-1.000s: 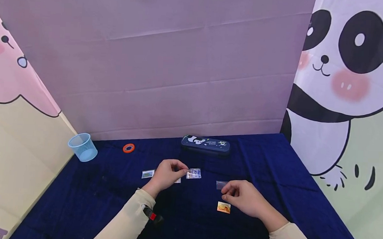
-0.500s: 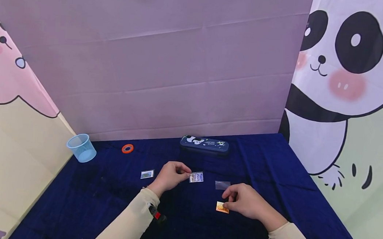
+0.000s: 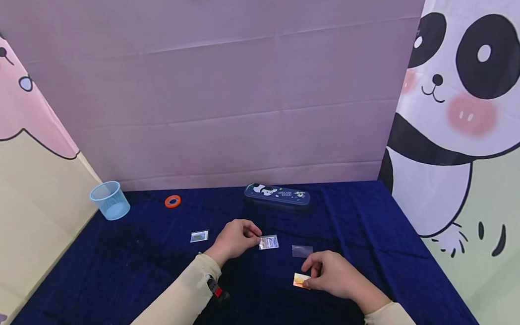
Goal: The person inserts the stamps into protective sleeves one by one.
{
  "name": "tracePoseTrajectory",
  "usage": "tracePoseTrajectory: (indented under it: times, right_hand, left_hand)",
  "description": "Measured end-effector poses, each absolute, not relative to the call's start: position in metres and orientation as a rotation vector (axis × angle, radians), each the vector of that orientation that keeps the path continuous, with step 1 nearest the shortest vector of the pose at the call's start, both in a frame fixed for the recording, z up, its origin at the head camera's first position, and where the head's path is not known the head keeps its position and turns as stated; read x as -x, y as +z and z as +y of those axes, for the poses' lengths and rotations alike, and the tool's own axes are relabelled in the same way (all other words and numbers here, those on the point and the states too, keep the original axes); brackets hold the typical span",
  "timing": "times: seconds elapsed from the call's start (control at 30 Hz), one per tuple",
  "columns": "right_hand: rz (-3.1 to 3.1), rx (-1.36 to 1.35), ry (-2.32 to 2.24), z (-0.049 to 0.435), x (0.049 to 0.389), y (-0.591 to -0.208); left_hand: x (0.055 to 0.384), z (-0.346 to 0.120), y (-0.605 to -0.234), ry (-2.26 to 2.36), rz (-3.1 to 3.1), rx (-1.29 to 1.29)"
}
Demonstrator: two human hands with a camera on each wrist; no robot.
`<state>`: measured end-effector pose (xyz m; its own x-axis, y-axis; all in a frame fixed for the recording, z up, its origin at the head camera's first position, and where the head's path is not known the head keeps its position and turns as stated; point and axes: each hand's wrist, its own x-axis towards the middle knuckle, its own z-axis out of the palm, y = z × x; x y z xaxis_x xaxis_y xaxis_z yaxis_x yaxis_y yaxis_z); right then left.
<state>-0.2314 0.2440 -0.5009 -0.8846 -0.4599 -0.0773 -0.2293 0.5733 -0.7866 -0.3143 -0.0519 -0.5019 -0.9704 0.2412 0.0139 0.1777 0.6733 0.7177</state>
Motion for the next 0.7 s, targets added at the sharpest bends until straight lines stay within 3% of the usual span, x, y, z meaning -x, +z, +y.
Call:
tracePoseTrajectory:
  times: [0.7]
  right_hand:
    - [2.538,0.558,-1.223,0.2437,0.2291,-0.4984]
  left_hand:
    - [0.3101,-0.0460,-0.4986,1.060,2.889,-0.373]
